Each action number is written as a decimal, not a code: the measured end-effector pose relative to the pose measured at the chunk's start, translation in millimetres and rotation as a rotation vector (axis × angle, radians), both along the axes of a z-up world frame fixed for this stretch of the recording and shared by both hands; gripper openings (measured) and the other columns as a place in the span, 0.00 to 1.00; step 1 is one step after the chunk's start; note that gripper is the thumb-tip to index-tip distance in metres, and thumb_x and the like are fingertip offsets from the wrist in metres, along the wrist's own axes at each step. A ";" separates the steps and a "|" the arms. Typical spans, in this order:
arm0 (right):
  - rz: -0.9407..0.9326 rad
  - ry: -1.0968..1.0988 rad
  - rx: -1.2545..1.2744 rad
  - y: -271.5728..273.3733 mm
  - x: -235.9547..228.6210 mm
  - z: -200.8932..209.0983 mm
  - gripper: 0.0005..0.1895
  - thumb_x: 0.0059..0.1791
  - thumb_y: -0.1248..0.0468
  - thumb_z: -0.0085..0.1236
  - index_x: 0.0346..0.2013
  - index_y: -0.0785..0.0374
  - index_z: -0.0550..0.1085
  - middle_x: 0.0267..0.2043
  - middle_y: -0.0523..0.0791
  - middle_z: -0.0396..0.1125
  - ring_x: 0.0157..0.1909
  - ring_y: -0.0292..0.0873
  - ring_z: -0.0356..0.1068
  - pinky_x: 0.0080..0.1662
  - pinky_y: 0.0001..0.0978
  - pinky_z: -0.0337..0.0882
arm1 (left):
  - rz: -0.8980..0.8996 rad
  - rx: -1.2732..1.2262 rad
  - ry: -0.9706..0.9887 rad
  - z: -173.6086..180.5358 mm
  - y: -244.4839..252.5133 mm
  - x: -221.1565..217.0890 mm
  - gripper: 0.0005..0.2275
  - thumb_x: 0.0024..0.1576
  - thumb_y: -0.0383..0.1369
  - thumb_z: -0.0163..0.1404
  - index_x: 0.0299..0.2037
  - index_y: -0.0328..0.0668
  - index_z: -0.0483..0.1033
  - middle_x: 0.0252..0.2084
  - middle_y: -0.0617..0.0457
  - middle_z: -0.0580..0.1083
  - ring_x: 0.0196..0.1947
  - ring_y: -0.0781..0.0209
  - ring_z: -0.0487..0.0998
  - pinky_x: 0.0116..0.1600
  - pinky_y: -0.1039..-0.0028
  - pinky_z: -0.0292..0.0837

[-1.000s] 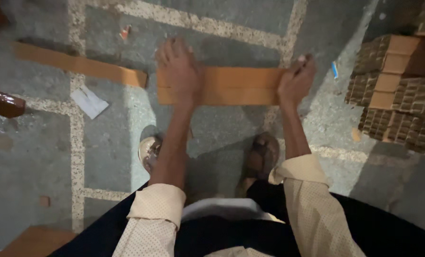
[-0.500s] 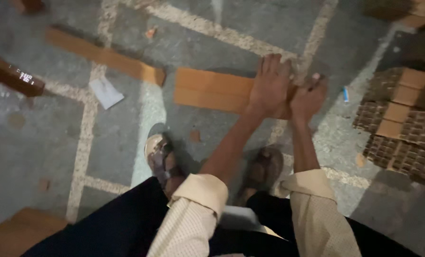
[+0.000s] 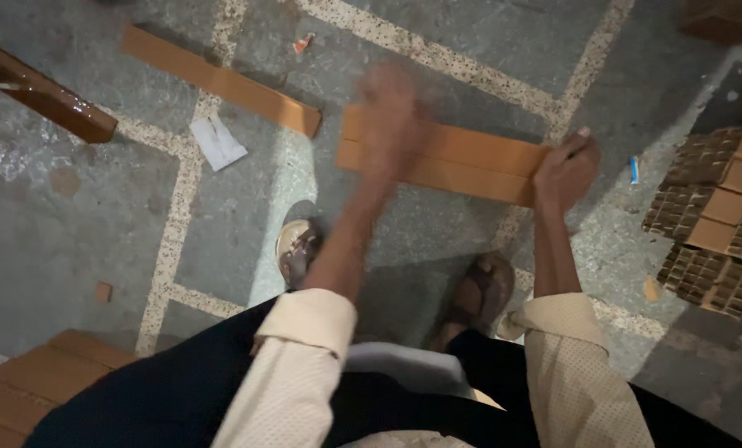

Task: The person assembles a small cardboard box by hand on a concrete floor. They fold the flaps, align the edges, and press the seams to form the box structure. The person handles multiple cardboard pieces and stacks the finished box with others.

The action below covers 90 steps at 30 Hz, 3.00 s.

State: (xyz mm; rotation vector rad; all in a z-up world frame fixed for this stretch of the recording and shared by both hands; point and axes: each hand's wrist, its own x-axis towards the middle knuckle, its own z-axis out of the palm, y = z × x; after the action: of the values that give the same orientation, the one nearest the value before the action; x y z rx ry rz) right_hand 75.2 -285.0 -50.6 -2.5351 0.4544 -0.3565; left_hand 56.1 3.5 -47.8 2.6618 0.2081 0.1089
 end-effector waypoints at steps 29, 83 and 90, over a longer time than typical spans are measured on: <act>0.364 0.196 -0.276 83.8 11.0 22.5 0.33 0.59 0.48 0.44 0.71 0.69 0.60 0.74 0.61 0.52 0.77 0.63 0.46 0.72 0.65 0.39 | 0.373 -0.993 -0.013 -37.5 87.8 -45.8 0.22 0.69 0.44 0.39 0.55 0.32 0.78 0.57 0.41 0.78 0.60 0.52 0.77 0.65 0.66 0.65; 0.257 -0.115 0.003 -8.3 26.0 -6.0 0.24 0.63 0.57 0.39 0.65 0.76 0.64 0.64 0.64 0.65 0.62 0.66 0.67 0.62 0.49 0.66 | 0.221 -0.115 -0.143 -0.7 46.2 15.4 0.25 0.63 0.45 0.51 0.63 0.31 0.66 0.62 0.33 0.67 0.66 0.33 0.61 0.70 0.43 0.51; 0.216 0.075 -0.034 -3.2 20.6 0.9 0.22 0.56 0.57 0.47 0.60 0.66 0.71 0.50 0.57 0.74 0.52 0.62 0.72 0.53 0.52 0.70 | 0.440 -0.178 -0.276 -30.9 78.5 -4.4 0.17 0.67 0.42 0.47 0.58 0.39 0.74 0.51 0.39 0.77 0.51 0.37 0.77 0.55 0.53 0.72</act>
State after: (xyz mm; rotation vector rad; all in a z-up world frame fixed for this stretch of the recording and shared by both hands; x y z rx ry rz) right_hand 95.8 -288.1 -49.8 -2.6054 0.2006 -0.1901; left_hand 51.7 82.0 -78.6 2.3508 0.6733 0.5645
